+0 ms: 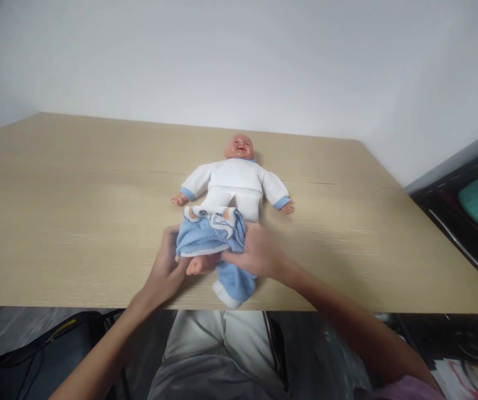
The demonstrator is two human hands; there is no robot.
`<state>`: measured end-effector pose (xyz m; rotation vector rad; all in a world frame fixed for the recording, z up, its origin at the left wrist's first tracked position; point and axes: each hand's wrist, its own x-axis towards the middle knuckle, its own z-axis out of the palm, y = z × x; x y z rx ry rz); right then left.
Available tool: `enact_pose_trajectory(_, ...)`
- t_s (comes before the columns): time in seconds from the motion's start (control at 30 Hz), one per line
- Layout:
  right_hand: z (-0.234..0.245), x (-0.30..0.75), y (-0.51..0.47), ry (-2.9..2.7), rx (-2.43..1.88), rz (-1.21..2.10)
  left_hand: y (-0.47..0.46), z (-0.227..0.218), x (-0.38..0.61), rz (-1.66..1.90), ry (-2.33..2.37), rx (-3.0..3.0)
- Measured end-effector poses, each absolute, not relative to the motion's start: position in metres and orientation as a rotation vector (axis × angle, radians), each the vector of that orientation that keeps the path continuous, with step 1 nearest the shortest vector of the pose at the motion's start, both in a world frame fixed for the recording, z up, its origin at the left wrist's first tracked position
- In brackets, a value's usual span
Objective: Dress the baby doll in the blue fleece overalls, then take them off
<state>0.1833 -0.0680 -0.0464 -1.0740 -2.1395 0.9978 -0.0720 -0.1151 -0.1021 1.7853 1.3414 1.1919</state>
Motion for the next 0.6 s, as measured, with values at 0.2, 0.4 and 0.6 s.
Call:
enact_pose_trajectory(0.2,-0.038,0.196,-0.040,-2.118,-0.901,1.131,-0.083,-0.067,-0.090,0.992,1.225,1.796)
enact_pose_trajectory(0.4,-0.060,0.227,-0.030,-1.959,-0.999,1.395,-0.075,-0.052,-0.105,0.724,1.165,1.899)
enact_pose_trajectory(0.6,-0.087,0.244,-0.027,-1.823,-0.930,1.463,-0.067,-0.051,-0.122,0.541,1.088,1.984)
